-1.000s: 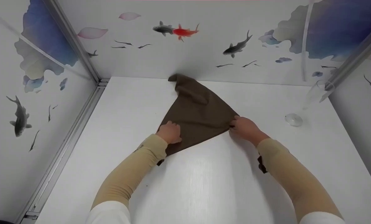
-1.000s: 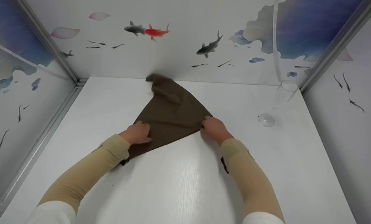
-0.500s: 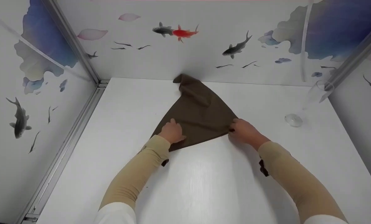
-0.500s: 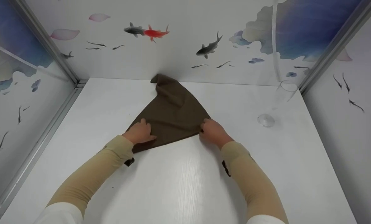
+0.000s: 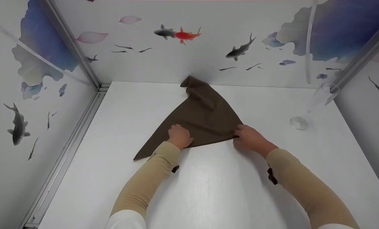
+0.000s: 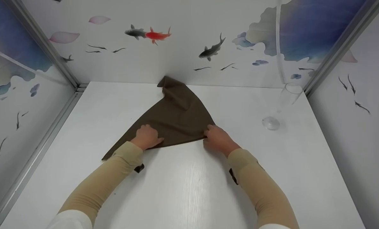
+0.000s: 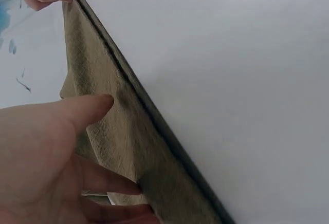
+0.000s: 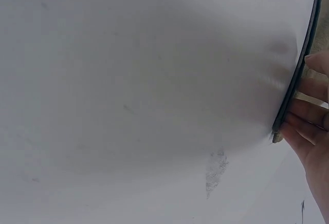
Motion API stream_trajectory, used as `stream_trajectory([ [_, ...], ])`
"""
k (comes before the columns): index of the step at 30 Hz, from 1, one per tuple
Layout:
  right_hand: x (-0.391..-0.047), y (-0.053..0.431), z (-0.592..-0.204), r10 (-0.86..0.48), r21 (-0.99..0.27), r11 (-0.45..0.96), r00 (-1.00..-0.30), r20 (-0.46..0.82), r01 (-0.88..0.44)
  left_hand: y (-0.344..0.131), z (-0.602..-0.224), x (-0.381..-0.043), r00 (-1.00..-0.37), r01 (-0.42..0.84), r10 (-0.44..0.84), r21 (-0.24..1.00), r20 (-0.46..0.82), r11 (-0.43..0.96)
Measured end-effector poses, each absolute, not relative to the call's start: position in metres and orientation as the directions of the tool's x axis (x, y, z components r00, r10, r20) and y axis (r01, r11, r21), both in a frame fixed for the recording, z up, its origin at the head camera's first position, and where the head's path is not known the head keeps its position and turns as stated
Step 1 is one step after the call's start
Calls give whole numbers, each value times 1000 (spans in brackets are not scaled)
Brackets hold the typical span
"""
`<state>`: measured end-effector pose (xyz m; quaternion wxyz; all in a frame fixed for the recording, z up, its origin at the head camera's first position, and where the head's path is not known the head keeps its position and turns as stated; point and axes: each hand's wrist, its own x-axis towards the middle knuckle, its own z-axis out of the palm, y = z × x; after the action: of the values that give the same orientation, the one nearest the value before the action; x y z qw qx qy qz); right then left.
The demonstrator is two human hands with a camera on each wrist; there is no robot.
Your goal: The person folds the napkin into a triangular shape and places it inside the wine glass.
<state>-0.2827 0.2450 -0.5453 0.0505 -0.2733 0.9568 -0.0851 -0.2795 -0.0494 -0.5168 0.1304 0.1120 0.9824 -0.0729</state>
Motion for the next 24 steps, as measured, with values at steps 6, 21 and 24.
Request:
stream_trajectory([
  [6,-273,243,-547,-557,-163,822,-830,-25,-546,-41,-528,-282,-943,275,224,-197,-247,941],
  [21,-264,238,-542,-516,-187,848,-852,-84,-495,-26,-538,-295,-969,161,105,-251,-223,954],
  [24,-264,236,-541,-515,-180,850,-853,-86,-495,-27,-539,-299,-971,148,99,-224,-219,963],
])
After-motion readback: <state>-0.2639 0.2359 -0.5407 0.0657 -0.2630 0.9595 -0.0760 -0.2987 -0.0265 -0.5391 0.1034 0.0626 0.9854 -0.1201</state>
